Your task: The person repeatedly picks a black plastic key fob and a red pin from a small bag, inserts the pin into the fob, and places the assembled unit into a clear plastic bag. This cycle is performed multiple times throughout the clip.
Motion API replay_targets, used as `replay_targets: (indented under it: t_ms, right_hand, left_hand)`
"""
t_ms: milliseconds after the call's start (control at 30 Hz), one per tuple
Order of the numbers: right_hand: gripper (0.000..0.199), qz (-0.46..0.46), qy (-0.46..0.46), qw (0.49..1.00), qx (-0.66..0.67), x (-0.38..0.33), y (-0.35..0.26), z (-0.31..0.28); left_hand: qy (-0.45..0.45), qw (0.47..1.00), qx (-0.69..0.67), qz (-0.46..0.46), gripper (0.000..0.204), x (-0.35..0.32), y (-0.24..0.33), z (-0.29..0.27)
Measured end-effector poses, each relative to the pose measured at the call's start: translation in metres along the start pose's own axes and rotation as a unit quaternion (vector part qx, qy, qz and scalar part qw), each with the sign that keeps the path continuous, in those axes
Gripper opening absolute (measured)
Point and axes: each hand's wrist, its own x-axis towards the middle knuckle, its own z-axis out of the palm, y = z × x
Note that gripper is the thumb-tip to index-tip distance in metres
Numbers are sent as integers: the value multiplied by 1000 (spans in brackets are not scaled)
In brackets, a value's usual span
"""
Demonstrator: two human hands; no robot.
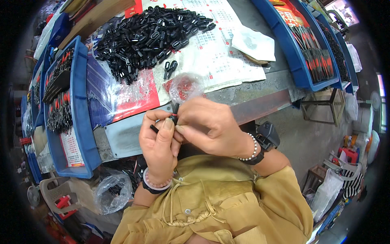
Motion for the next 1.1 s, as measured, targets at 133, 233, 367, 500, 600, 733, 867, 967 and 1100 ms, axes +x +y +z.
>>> replay_targets:
  t_ms: [133,233,367,500,600,733,867,967,1100]
  right_hand:
    - [7,-32,-35,999,-2,20,5,-14]
    - [9,48,-9,996,-75,39,9,-34]
    - [10,38,-64,993,-91,67,17,-42]
    - [12,93,-122,988,22,68,8,-34]
    - [14,134,-149,971,132,58,0,-20]
    - [11,97,-153,975,132,49,-1,-11]
    - [10,66,-190,977,69,54,0,-26]
    - [14,38,-115,990,-73,83,17,-41]
    - [13,-74,-196,935,-285,113,49,-42]
  left_hand:
    - [-10,999,-31,-15,17,4,7,-4]
    - [-3,999,-31,-10,19,4,12,-3]
    - [10,1000,-3,-4,21,-1,18,-4]
    - [3,996,-77,-40,20,-1,20,-11]
    - [-22,986,-149,-68,19,0,21,-16]
    - [-25,985,-143,-87,20,-4,24,-15]
    - [-48,988,-97,-109,35,-7,24,-13]
    - [-81,969,-174,-153,41,-4,24,-19]
    - [-107,928,-311,-177,34,-1,23,-28]
